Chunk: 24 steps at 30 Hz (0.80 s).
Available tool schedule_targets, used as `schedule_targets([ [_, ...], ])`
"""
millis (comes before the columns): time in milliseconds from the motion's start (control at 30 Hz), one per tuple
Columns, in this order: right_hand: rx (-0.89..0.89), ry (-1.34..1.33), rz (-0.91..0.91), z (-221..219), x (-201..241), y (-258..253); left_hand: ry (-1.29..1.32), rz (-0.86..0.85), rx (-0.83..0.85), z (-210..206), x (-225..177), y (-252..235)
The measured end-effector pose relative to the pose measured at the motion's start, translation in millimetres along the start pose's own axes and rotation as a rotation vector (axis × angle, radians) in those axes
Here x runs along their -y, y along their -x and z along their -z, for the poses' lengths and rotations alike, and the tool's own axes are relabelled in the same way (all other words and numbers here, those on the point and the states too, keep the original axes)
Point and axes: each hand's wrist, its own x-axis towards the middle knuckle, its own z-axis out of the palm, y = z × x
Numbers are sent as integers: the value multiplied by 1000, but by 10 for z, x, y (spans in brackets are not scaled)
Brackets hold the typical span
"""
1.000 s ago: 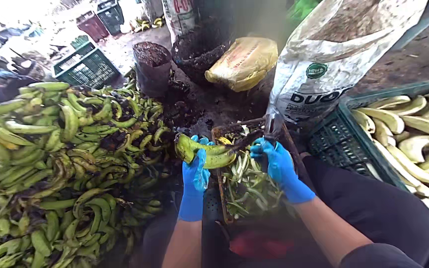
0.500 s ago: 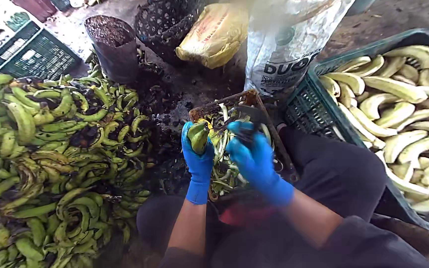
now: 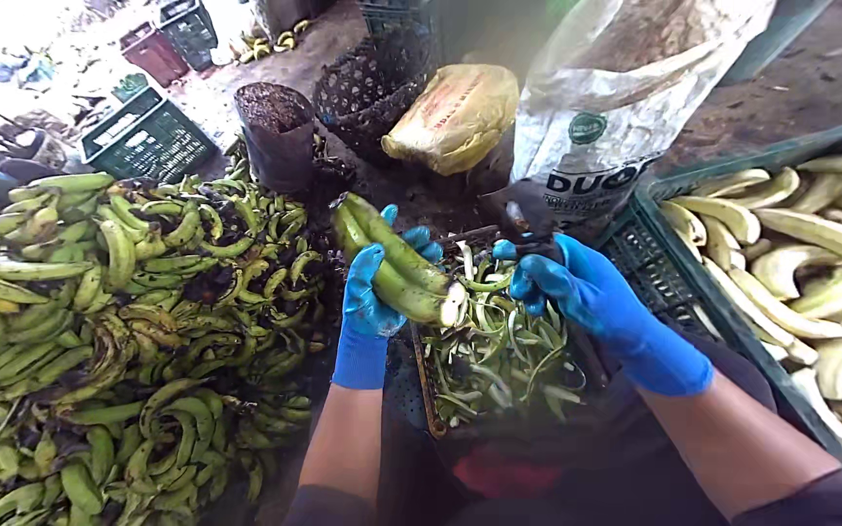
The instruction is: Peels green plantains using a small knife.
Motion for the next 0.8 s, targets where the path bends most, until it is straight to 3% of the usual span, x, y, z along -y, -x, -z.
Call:
schedule_targets([
  [67, -9, -56, 150, -195, -108, 90, -62, -50, -3, -3, -5, -136],
  [167, -13, 119, 223, -421, -324, 204, -123, -141, -4, 129, 54, -349],
  [333, 9, 169, 145, -431, -428, 183, -207, -207, -65, 296, 83, -457],
  [567, -13, 219, 135, -466, -447, 170, -181, -255, 3, 330, 35, -607],
  [700, -6, 94, 114, -478, -413, 179, -185, -300, -87, 288, -4, -591],
  [800, -142, 1, 177, -538, -416, 107, -130, -233, -214, 249, 43, -621],
])
